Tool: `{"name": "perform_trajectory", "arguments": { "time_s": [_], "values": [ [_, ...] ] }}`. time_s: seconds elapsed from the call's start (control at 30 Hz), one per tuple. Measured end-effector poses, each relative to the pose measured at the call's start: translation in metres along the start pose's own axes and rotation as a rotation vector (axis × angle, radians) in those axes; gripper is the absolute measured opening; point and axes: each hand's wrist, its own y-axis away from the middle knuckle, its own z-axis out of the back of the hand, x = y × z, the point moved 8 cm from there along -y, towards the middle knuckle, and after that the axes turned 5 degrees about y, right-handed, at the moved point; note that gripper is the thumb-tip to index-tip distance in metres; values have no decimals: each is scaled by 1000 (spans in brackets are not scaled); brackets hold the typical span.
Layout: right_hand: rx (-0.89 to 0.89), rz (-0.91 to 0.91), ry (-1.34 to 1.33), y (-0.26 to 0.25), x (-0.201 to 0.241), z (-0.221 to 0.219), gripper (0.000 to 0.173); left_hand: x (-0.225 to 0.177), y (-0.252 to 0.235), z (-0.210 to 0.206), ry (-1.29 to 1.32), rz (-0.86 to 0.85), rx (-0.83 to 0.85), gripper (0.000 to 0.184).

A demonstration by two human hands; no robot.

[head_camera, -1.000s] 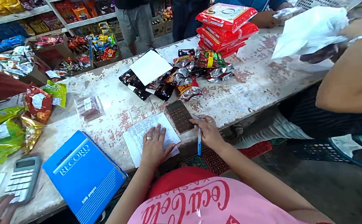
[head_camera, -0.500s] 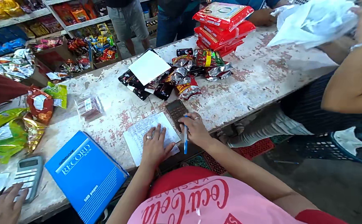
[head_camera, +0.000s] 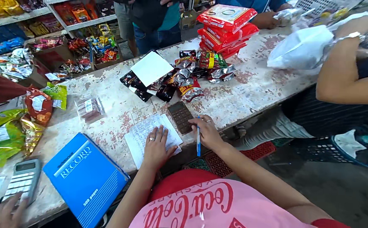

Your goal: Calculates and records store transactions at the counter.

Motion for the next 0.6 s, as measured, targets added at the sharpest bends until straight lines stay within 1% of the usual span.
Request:
{"name": "perform_trajectory", "arguments": {
  "time_s": [0.07, 0.13, 0.17, 0.27, 0.3, 0.37, 0.43, 0.47, 0.57, 0.6],
  "values": [
    [34, 51, 2, -7, 9, -11, 32, 2, -3, -1, -1, -15, -25, 85],
    [127, 17, 16, -7, 10, -24, 31, 2, 1, -7, 7, -29, -40, 84],
    [115, 7, 23, -4, 10, -25, 30, 0, 4, -7, 16, -39, -57, 82],
    [-100, 51, 86, -4, 13, -4, 27, -4, 4, 5, 7, -63, -128, 79],
    [-109, 44, 99, 2, 12, -1, 25, -4, 6, 5, -4, -73, -148, 78],
    [-54, 20, 58, 9, 12, -1, 23, -5, 7, 5, 1, -72, -136, 79],
    [-92, 83, 21, 14, 22, 3, 22, -4, 6, 4, 12, -79, -151, 77],
    [-71, 110, -7, 17, 29, 1, 21, -3, 6, 3, 20, -78, -156, 77],
    [98, 120, -27, 22, 38, -16, 23, 1, 5, -4, 10, -56, -145, 78],
    [81, 109, -11, 21, 34, -17, 23, 3, 4, -5, 1, -60, -167, 78]
  ]
}}
